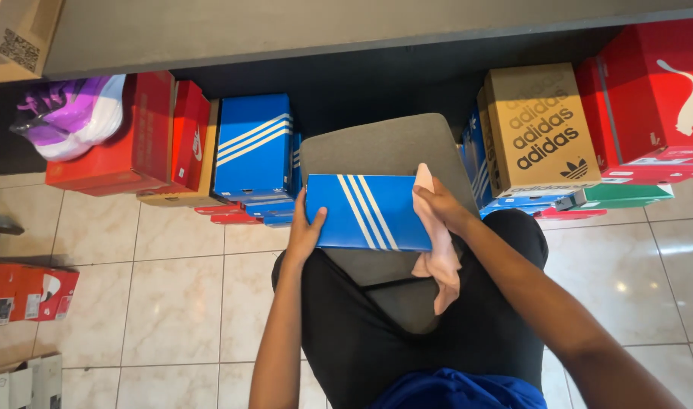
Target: Wiping down several shoe boxes with a cloth and placing them on a shelf.
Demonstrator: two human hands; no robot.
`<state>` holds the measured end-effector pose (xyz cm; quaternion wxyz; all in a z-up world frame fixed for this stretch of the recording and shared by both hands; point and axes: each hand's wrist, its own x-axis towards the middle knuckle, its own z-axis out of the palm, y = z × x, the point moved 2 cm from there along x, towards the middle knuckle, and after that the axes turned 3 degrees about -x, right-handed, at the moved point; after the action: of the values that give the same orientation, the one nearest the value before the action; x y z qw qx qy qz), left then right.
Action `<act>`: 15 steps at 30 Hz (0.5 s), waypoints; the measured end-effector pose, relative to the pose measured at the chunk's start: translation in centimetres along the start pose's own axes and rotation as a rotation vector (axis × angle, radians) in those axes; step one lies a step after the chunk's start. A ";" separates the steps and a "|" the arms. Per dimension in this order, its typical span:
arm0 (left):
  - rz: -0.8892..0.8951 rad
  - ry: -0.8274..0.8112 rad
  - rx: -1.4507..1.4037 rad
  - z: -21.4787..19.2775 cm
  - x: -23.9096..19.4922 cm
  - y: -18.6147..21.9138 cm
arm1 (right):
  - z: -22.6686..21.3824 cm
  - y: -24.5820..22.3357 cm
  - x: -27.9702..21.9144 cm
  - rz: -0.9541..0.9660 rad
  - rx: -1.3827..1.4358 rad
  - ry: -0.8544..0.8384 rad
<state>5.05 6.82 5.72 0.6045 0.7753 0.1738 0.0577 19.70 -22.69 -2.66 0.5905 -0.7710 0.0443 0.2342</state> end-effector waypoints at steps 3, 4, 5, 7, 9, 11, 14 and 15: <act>-0.047 0.046 -0.121 0.6 0.7 -1.0 | 0.8 1.4 -2.5 -0.082 0.095 0.030; -0.063 0.035 -0.128 0.5 0.5 -0.7 | 0.8 3.4 -4.3 -0.343 -0.640 -0.097; -0.078 0.023 -0.135 0.4 0.3 -0.4 | 0.9 5.9 -6.0 -0.586 -1.380 -0.231; -0.091 0.050 -0.117 0.9 1.2 -3.6 | 2.9 0.2 -13.1 -0.166 -0.659 -0.071; -0.097 0.083 -0.102 1.7 1.2 -4.6 | 4.1 -4.1 -16.6 0.228 0.069 0.085; -0.129 0.132 -0.122 2.9 -0.5 -3.7 | 4.3 -7.5 -17.0 0.233 0.177 0.239; -0.160 0.032 -0.254 6.8 -6.0 0.6 | 3.4 4.7 -5.5 -0.192 0.662 0.512; -0.155 0.039 -0.252 7.3 -7.8 0.7 | 2.2 5.6 -1.7 -0.196 0.666 0.505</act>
<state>0.12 -2.64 5.40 0.6962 0.6763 0.2361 0.0473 15.53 -22.65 -7.40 0.7972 -0.5721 0.1871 -0.0462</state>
